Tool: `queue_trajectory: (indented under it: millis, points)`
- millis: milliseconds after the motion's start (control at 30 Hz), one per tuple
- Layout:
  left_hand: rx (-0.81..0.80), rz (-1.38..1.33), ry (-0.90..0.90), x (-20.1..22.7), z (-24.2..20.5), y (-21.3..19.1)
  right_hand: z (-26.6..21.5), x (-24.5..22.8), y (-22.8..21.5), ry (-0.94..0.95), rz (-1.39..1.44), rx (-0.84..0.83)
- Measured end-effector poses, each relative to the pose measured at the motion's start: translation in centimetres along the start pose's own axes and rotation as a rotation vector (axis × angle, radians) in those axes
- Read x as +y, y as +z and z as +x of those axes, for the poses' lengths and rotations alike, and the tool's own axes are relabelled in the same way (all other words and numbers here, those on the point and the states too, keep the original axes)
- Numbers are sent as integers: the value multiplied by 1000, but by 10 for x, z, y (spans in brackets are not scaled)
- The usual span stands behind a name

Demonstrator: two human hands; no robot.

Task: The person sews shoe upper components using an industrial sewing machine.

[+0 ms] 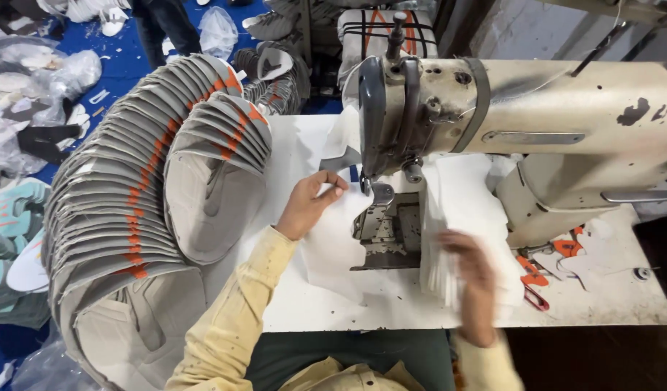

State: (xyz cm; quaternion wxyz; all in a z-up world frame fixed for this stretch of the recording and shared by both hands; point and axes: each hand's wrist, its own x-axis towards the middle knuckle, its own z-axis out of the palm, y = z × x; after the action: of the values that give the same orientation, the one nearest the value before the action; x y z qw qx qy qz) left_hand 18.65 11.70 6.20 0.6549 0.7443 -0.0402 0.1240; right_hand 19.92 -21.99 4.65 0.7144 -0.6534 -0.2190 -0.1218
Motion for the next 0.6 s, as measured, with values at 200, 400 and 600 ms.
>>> queue_trajectory:
  millis: [200, 400, 600]
  points:
    - [254, 123, -11, 19, -15, 23, -24, 34, 103, 285, 198, -427]
    - [348, 296, -7, 44, -39, 38, -44, 78, 99, 419, 70, -463]
    - [316, 98, -36, 39, -64, 64, -20, 33, 56, 449, -151, -175]
